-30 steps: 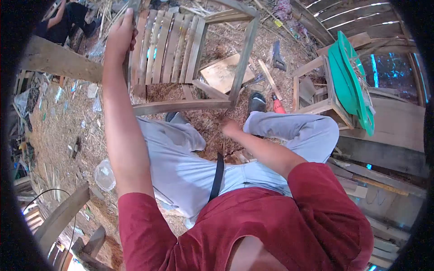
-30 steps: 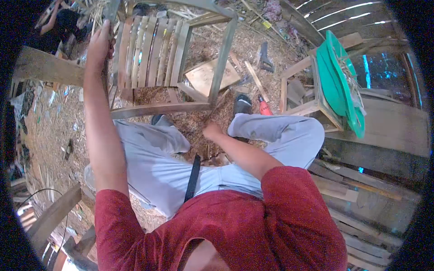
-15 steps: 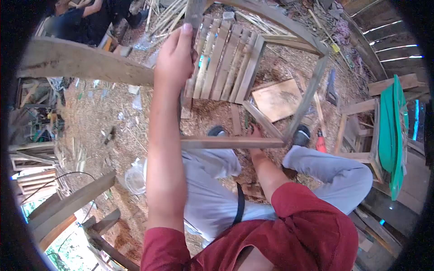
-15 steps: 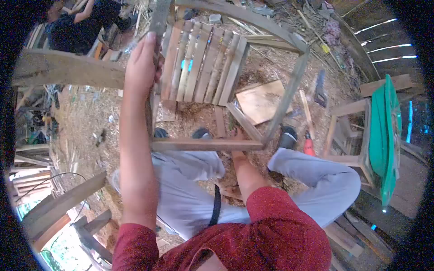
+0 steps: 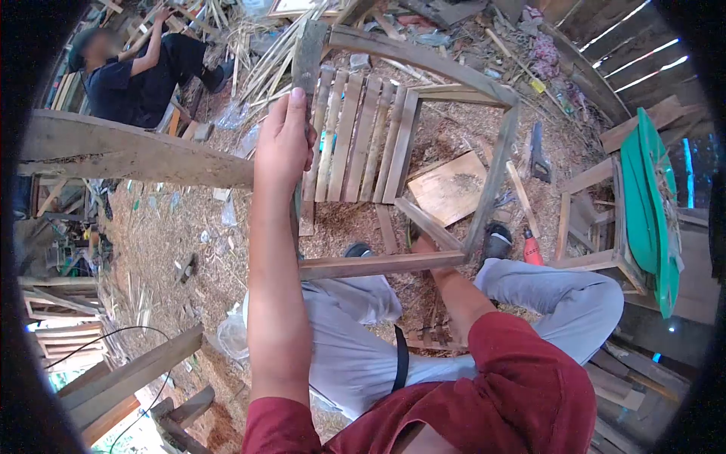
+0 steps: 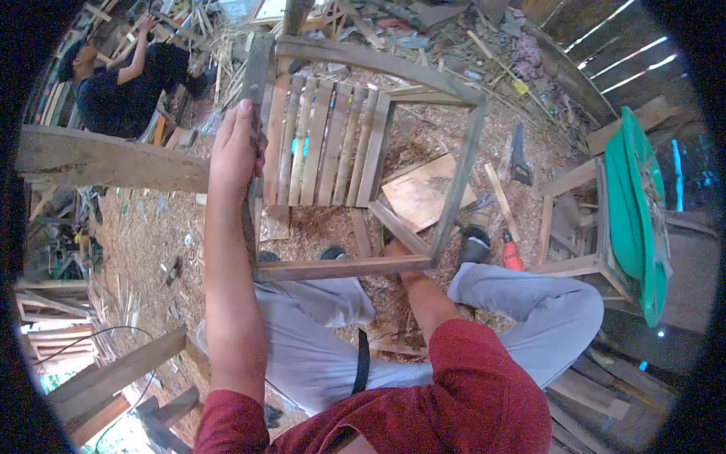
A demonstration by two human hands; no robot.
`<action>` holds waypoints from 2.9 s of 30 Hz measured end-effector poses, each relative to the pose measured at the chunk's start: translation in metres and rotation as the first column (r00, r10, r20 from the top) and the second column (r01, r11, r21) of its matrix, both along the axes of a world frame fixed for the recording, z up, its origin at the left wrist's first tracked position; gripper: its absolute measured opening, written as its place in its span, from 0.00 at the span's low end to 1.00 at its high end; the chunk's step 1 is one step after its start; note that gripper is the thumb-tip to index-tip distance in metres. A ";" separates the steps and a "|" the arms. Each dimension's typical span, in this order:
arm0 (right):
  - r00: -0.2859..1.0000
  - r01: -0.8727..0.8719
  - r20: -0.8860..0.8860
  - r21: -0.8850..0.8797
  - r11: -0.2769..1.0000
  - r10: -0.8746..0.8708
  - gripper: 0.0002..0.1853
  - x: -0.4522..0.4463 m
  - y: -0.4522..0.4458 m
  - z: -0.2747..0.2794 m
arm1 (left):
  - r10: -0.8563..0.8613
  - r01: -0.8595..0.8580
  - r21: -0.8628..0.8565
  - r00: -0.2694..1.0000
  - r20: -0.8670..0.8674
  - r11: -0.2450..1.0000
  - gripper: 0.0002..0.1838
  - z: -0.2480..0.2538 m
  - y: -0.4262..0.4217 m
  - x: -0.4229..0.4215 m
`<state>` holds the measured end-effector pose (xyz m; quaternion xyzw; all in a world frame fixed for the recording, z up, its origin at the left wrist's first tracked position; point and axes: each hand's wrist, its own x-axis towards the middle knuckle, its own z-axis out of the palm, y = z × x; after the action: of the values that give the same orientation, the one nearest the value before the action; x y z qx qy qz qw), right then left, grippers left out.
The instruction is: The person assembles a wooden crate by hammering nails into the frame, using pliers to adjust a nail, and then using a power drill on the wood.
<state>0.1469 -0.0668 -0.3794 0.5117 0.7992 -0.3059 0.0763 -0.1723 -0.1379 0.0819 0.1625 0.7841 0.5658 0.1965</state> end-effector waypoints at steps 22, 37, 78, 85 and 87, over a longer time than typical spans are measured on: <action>0.730 0.223 -0.340 -0.701 0.677 -0.592 0.12 0.230 0.014 0.384 | -0.148 0.152 -0.002 0.957 -0.248 0.988 0.26 0.005 -0.042 0.046; 0.385 0.018 -0.889 -0.262 0.965 -0.249 0.23 0.244 -0.043 0.495 | -0.253 0.247 -0.063 0.897 -0.363 0.967 0.27 -0.009 -0.121 0.123; 0.684 -0.526 -0.721 -0.590 0.612 -0.108 0.15 0.178 -0.005 0.460 | -0.193 0.126 -0.208 0.919 -0.342 0.970 0.38 0.005 -0.199 0.276; 0.708 -0.547 -0.686 -0.683 0.484 -0.167 0.17 0.165 -0.035 0.460 | -0.078 0.111 0.132 0.969 -0.234 0.985 0.48 -0.023 -0.222 0.274; 0.711 -0.574 -0.692 -0.673 0.467 -0.123 0.17 0.162 -0.036 0.460 | -0.093 0.117 0.127 0.978 -0.185 0.985 0.54 -0.011 -0.217 0.275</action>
<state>0.3090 -0.1033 0.0808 0.1389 0.5731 -0.8040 0.0765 0.1025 -0.3554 0.0707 0.2671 0.7481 0.5903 0.1433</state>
